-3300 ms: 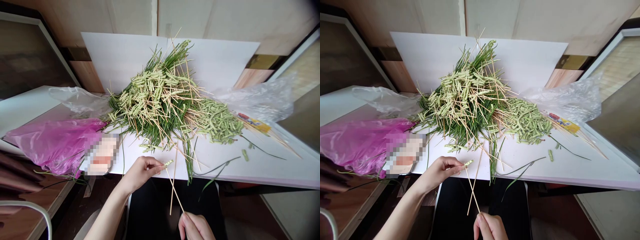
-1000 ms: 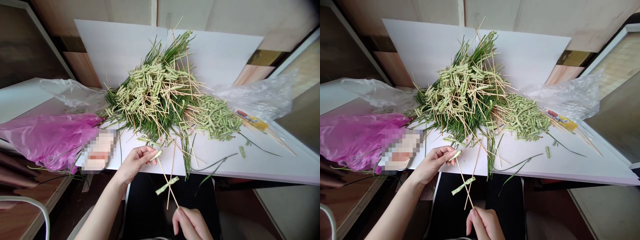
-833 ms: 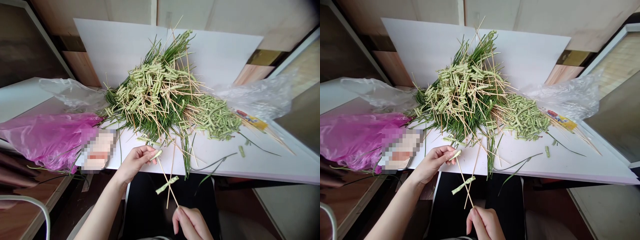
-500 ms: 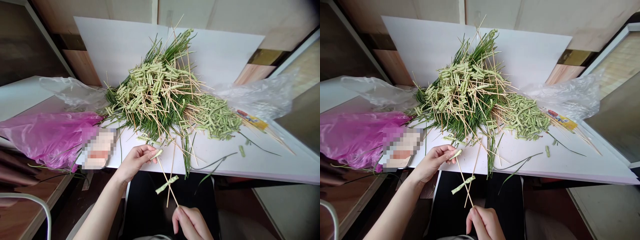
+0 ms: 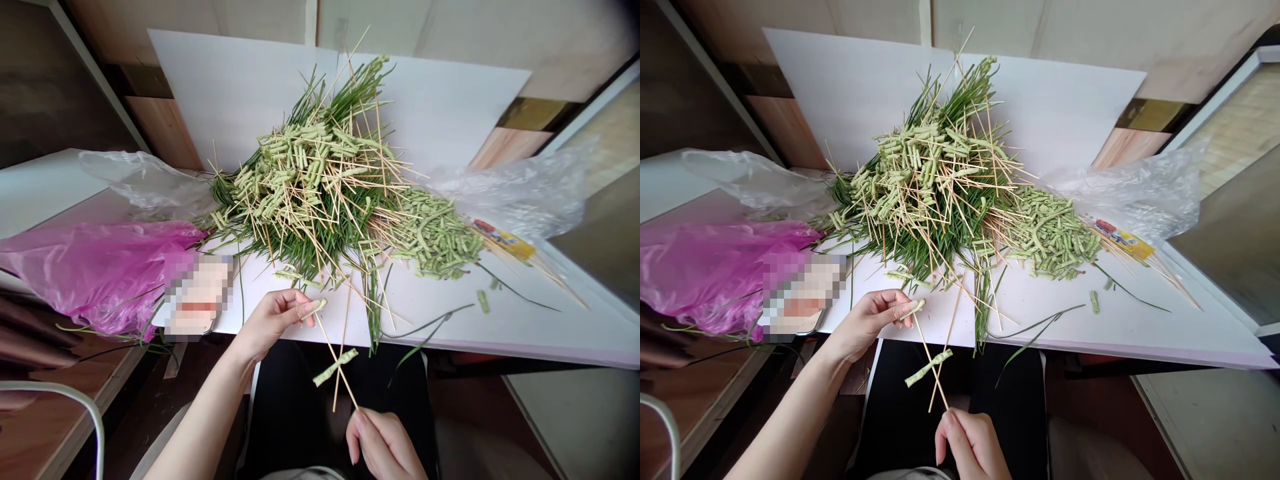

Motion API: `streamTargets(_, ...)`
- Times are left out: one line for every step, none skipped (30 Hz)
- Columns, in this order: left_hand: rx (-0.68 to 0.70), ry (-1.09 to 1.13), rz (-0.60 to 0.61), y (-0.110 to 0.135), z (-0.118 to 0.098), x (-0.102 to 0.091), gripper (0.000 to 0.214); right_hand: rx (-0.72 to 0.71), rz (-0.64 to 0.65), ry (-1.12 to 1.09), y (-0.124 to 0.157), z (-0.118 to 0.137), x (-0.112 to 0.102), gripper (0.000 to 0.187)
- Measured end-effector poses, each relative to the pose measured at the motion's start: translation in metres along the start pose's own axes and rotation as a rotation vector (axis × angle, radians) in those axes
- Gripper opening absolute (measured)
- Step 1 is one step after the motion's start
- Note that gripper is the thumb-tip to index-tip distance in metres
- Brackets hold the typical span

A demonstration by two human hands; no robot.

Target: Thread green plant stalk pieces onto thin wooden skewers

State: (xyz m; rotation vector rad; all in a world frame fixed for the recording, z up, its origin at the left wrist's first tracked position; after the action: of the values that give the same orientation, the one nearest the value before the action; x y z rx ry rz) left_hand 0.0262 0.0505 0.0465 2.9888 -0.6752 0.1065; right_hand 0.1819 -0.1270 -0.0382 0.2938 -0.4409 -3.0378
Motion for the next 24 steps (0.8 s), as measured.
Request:
streamTargets(-0.002,0.000,0.003,0.000,0.001,0.001,0.032,-0.012,0.020,-0.003,-0.001,-0.001,0.001,0.071)
streamTargets(-0.005,0.001,0.007,0.000,0.001,0.001,0.032,-0.026,0.039,-0.005,-0.002,-0.002,0.003,0.070)
streamTargets(-0.009,0.002,0.011,0.000,0.002,0.002,0.032,-0.040,0.051,-0.008,-0.003,-0.003,0.004,0.069)
streamTargets(-0.013,0.004,0.014,0.000,0.003,0.003,0.032,-0.054,0.058,-0.012,-0.004,-0.002,0.004,0.069)
streamTargets(-0.016,0.007,0.015,0.000,0.003,0.004,0.031,-0.068,0.057,-0.017,-0.004,-0.002,0.004,0.068)
streamTargets(-0.018,0.012,0.016,0.000,0.004,0.004,0.031,-0.076,0.051,-0.020,-0.005,-0.002,0.003,0.068)
streamTargets(-0.020,0.020,0.016,0.000,0.004,0.005,0.030,-0.082,0.044,-0.023,-0.005,-0.002,0.003,0.068)
streamTargets(-0.022,0.030,0.016,0.000,0.004,0.006,0.030,-0.082,0.035,-0.025,-0.005,-0.002,0.003,0.068)
streamTargets(-0.026,0.043,0.019,0.000,0.005,0.008,0.030,-0.080,0.027,-0.024,-0.005,-0.003,0.003,0.067)
streamTargets(-0.031,0.059,0.020,0.000,0.006,0.009,0.030,-0.079,0.021,-0.023,-0.005,-0.004,0.003,0.067)
streamTargets(-0.038,0.077,0.019,-0.001,0.006,0.010,0.031,-0.082,0.015,-0.021,-0.005,-0.005,0.003,0.067)
streamTargets(-0.045,0.093,0.015,-0.001,0.007,0.011,0.032,-0.091,0.013,-0.020,-0.005,-0.005,0.003,0.067)
streamTargets(-0.052,0.108,0.009,-0.001,0.008,0.012,0.033,-0.104,0.014,-0.019,-0.005,-0.004,0.003,0.066)
streamTargets(-0.059,0.122,0.004,-0.002,0.009,0.013,0.034,-0.117,0.014,-0.017,-0.005,-0.004,0.003,0.066)
streamTargets(-0.065,0.134,-0.001,-0.002,0.010,0.013,0.034,-0.127,0.011,-0.013,-0.005,-0.003,0.003,0.066)
streamTargets(-0.069,0.140,-0.005,-0.002,0.010,0.013,0.035,-0.134,0.002,-0.007,-0.004,-0.002,0.002,0.066)
streamTargets(-0.070,0.140,-0.008,-0.001,0.010,0.012,0.035,-0.139,-0.003,-0.003,-0.004,-0.002,0.002,0.065)
streamTargets(-0.070,0.136,-0.013,-0.001,0.009,0.012,0.035,-0.145,-0.003,-0.003,-0.003,-0.001,0.002,0.065)
streamTargets(-0.071,0.130,-0.017,0.000,0.009,0.012,0.035,-0.149,-0.004,-0.008,-0.003,-0.001,0.002,0.065)
streamTargets(-0.078,0.124,-0.017,0.000,0.009,0.013,0.036,-0.151,-0.004,-0.015,-0.003,-0.001,0.002,0.065)
streamTargets(-0.091,0.120,-0.008,0.001,0.010,0.016,0.036,-0.151,-0.002,-0.025,-0.003,-0.001,0.002,0.064)
streamTargets(-0.111,0.122,0.015,0.002,0.012,0.020,0.037,-0.147,-0.003,-0.038,-0.004,-0.002,0.002,0.064)
streamTargets(-0.133,0.127,0.050,0.004,0.014,0.027,0.038,-0.140,-0.006,-0.053,-0.005,-0.003,0.002,0.064)
streamTargets(-0.153,0.131,0.090,0.005,0.016,0.035,0.039,-0.136,-0.007,-0.070,-0.007,-0.004,0.002,0.064)
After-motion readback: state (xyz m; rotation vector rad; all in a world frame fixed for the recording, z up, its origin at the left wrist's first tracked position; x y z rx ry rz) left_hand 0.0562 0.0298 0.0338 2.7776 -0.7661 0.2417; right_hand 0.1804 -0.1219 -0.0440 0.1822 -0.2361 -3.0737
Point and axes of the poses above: each hand's wrist, its own y-axis away from the middle knuckle, its own x-axis out of the palm, z = x × y, the point moved 8 cm from there along -y, towards the middle knuckle, and after that the axes turned 2 degrees about x, right-handed, at the moved point
